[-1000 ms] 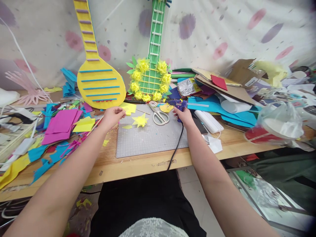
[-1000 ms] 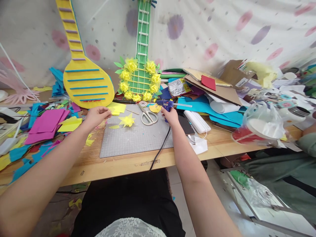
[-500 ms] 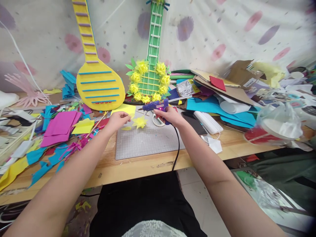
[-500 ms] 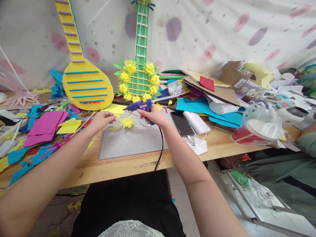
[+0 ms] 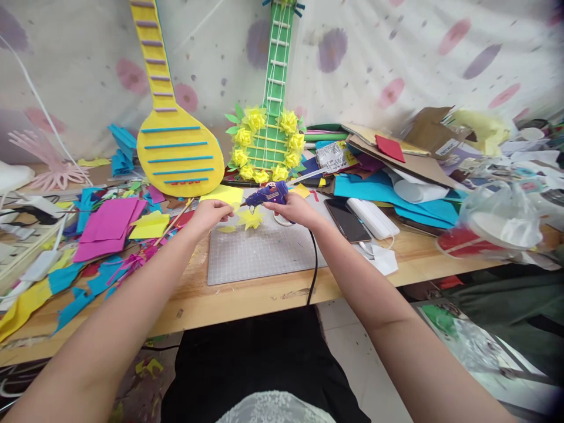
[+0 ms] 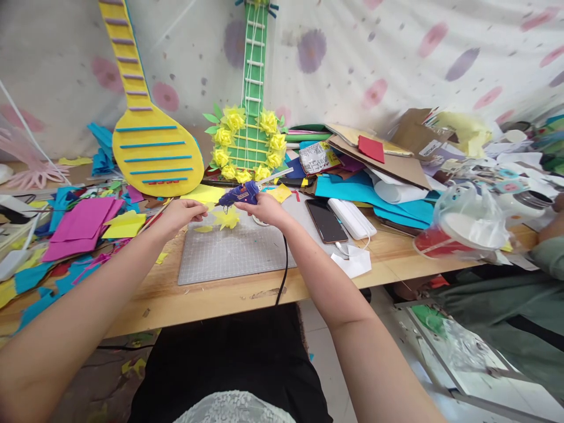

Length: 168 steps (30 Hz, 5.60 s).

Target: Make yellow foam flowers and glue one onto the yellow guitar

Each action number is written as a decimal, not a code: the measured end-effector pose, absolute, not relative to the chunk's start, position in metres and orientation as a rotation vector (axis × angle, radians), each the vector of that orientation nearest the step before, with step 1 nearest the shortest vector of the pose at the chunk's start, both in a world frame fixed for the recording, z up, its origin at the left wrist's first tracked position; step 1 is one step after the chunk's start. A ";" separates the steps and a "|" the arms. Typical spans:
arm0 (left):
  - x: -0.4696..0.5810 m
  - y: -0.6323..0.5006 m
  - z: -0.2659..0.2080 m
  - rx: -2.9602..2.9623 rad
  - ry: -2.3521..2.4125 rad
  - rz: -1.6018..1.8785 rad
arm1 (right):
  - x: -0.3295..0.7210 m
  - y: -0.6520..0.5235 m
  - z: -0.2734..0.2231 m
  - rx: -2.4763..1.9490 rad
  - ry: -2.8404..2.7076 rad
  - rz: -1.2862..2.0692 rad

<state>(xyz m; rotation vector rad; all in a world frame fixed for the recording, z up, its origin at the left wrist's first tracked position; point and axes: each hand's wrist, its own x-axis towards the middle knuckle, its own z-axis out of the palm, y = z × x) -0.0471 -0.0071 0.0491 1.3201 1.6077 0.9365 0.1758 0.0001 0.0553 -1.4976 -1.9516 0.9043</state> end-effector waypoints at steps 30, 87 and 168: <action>-0.045 -0.004 0.047 1.418 1.666 0.890 | 0.174 0.002 0.059 -1.486 -1.936 0.862; -0.052 0.007 0.062 1.009 1.142 0.916 | 0.255 -0.015 0.048 -2.234 -2.020 0.434; -0.019 0.028 0.022 1.453 1.642 0.801 | 0.129 0.022 -0.003 -1.372 -1.734 0.893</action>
